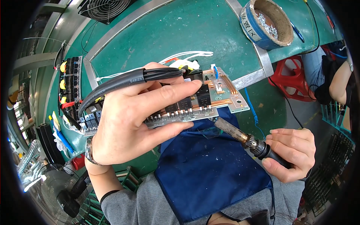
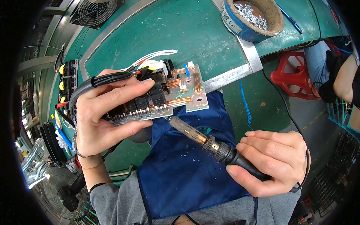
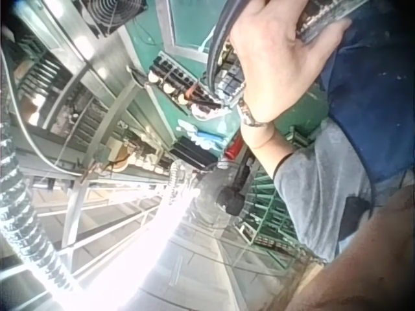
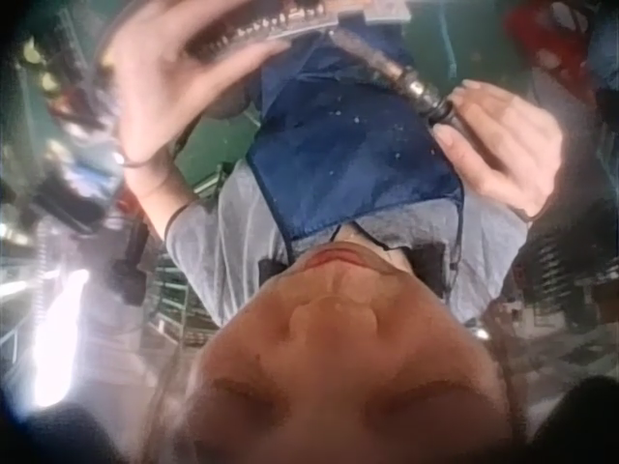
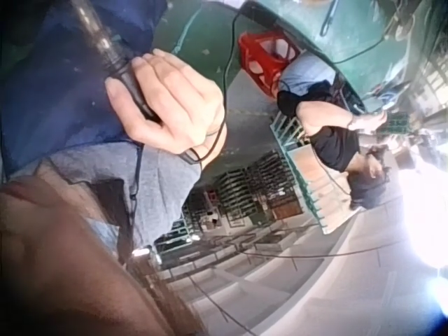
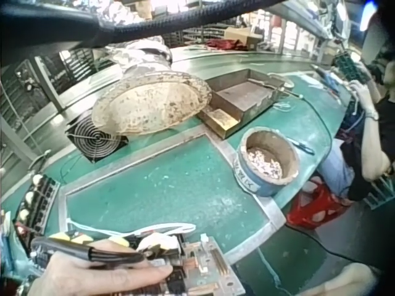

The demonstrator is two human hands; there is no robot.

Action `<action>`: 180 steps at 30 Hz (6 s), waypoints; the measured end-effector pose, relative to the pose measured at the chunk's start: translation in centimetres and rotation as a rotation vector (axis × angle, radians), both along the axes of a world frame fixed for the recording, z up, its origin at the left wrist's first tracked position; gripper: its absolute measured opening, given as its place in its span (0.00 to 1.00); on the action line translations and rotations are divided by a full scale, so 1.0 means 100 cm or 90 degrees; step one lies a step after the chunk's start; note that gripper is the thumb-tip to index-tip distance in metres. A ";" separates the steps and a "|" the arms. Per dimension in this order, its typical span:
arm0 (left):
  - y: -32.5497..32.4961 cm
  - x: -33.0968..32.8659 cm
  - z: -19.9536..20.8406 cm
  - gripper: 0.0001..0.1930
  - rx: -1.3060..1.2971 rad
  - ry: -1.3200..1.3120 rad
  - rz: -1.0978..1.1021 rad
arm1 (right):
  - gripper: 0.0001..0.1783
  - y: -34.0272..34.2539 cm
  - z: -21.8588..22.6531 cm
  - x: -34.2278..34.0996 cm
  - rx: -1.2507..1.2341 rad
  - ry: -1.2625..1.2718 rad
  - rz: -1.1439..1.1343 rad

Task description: The person places a circuit board on a workbench and solders connections using a soldering iron and solder wire. The person then turns the circuit board over, touches and solders components on the opposite side, and flips the board back to solder additional joints.

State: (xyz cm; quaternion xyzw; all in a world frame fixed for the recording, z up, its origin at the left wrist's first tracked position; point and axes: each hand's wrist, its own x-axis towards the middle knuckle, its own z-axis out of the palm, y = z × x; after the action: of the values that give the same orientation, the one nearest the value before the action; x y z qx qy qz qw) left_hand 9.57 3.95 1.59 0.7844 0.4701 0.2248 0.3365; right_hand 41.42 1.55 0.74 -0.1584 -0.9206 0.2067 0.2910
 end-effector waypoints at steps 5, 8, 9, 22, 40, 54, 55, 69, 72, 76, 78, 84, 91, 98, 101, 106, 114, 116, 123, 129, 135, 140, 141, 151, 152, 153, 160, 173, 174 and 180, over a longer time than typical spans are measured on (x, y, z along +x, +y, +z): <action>-0.002 -0.001 0.000 0.32 -0.003 0.007 0.003 | 0.19 0.001 -0.001 0.000 0.004 0.003 0.006; 0.002 0.001 0.001 0.32 -0.004 0.008 -0.006 | 0.19 0.001 0.001 0.002 -0.004 0.004 -0.003; 0.001 0.001 0.001 0.32 -0.001 0.007 -0.007 | 0.19 0.001 0.001 0.002 -0.005 0.004 0.001; -0.003 -0.004 -0.001 0.31 0.012 0.001 -0.018 | 0.12 -0.004 -0.008 0.028 0.129 0.104 -0.179; -0.008 -0.005 0.000 0.35 0.062 0.039 0.003 | 0.14 0.028 -0.048 -0.006 -0.123 0.149 -0.682; -0.015 -0.018 0.000 0.35 0.108 0.107 -0.017 | 0.29 0.001 -0.077 -0.064 -0.200 0.303 -0.359; -0.015 -0.018 0.002 0.35 0.108 0.120 -0.031 | 0.29 0.001 -0.079 -0.065 -0.202 0.301 -0.359; -0.043 -0.055 0.014 0.27 0.082 0.093 0.058 | 0.29 -0.007 -0.086 -0.066 -0.225 0.327 -0.381; -0.052 -0.072 0.007 0.18 0.076 -0.079 0.167 | 0.29 -0.008 -0.082 -0.069 -0.251 0.336 -0.396; -0.054 -0.091 0.006 0.22 0.029 -0.133 0.186 | 0.29 -0.005 -0.083 -0.073 -0.244 0.334 -0.388; -0.049 -0.099 0.004 0.24 -0.024 -0.191 0.196 | 0.28 -0.006 -0.082 -0.076 -0.254 0.357 -0.405; -0.039 -0.122 0.000 0.25 -0.078 -0.250 0.135 | 0.27 -0.007 -0.079 -0.080 -0.267 0.361 -0.430; -0.036 -0.164 -0.012 0.30 -0.135 -0.356 0.116 | 0.29 -0.009 -0.083 -0.081 -0.250 0.370 -0.471; -0.044 -0.189 -0.030 0.30 -0.104 -0.430 0.108 | 0.30 -0.009 -0.093 -0.072 -0.235 0.383 -0.474; -0.057 -0.192 -0.027 0.32 -0.100 -0.377 0.147 | 0.30 -0.009 -0.093 -0.070 -0.248 0.397 -0.461; -0.084 -0.198 -0.030 0.41 -0.049 -0.318 0.202 | 0.31 -0.009 -0.094 -0.076 -0.240 0.396 -0.470; -0.107 -0.179 -0.074 0.17 0.029 -0.279 0.354 | 0.30 -0.010 -0.095 -0.074 -0.217 0.383 -0.445; -0.111 -0.183 -0.086 0.15 0.041 -0.286 0.364 | 0.31 -0.011 -0.094 -0.074 -0.206 0.367 -0.436; -0.113 -0.175 -0.095 0.11 0.118 -0.293 0.393 | 0.31 -0.013 -0.096 -0.076 -0.212 0.374 -0.423; -0.118 -0.166 -0.096 0.09 0.186 -0.244 0.410 | 0.31 -0.011 -0.099 -0.073 -0.206 0.379 -0.403; -0.129 -0.160 -0.092 0.08 0.228 -0.167 0.427 | 0.32 0.002 -0.094 -0.071 -0.183 0.363 -0.399; -0.129 -0.158 -0.071 0.12 0.155 -0.118 0.417 | 0.33 0.001 -0.099 -0.068 -0.173 0.368 -0.385; -0.128 -0.158 -0.060 0.14 0.142 -0.100 0.411 | 0.33 0.001 -0.098 -0.068 -0.175 0.368 -0.385; -0.088 -0.091 -0.014 0.33 0.406 0.071 0.157 | 0.31 -0.002 -0.100 -0.071 -0.186 0.394 -0.419; -0.080 -0.088 -0.015 0.31 0.382 0.085 0.125 | 0.31 -0.003 -0.101 -0.071 -0.185 0.392 -0.418; -0.072 -0.085 -0.012 0.30 0.357 0.098 0.090 | 0.31 -0.003 -0.102 -0.072 -0.184 0.398 -0.421; -0.056 -0.086 -0.010 0.29 0.201 0.088 0.046 | 0.29 0.005 -0.103 -0.074 -0.189 0.440 -0.391; -0.047 -0.080 -0.009 0.31 0.129 0.058 0.086 | 0.29 0.040 -0.074 -0.063 -0.104 0.333 -0.400; -0.047 -0.079 -0.008 0.31 0.126 0.052 0.088 | 0.31 0.033 -0.067 -0.053 -0.068 0.332 -0.441; -0.046 -0.078 -0.004 0.30 0.117 0.058 0.102 | 0.29 -0.011 -0.015 -0.009 0.032 0.266 -0.303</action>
State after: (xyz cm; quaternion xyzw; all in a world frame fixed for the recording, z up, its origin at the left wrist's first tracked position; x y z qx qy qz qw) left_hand 1.74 -0.68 1.19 0.7811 0.5237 0.2571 0.2226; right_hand 40.52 0.44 -0.78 -0.3164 -0.7830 0.1376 0.5176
